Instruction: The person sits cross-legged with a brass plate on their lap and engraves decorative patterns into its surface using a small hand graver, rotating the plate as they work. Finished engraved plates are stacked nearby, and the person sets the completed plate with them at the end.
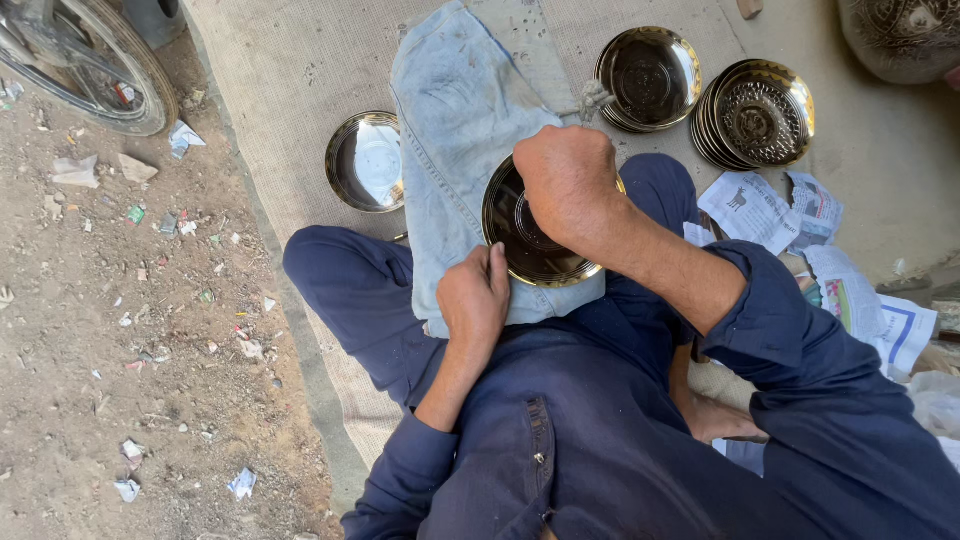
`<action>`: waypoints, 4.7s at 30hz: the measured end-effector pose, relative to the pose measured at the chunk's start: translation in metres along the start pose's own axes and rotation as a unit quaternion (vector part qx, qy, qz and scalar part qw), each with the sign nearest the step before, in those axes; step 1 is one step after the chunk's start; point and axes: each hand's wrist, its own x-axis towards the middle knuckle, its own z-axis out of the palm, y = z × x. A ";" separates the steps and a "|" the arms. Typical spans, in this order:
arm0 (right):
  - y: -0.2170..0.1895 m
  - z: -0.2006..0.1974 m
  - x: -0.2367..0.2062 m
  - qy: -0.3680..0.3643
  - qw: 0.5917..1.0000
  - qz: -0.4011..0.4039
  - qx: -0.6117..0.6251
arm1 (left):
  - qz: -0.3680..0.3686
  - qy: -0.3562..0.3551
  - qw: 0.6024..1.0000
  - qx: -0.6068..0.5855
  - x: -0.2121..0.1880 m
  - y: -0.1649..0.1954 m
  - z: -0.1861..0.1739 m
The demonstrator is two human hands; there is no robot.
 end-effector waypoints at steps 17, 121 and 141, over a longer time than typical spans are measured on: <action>0.063 0.240 0.062 0.040 0.999 0.026 -0.027 | -0.007 -0.010 1.000 0.021 0.063 -0.104 0.198; 0.244 -0.065 -0.037 0.329 0.649 0.309 0.612 | -0.157 0.107 0.904 -0.383 0.080 0.054 -0.109; 0.180 -0.125 -0.149 0.040 0.873 0.141 0.465 | 0.154 0.007 0.987 -0.047 0.043 0.235 -0.037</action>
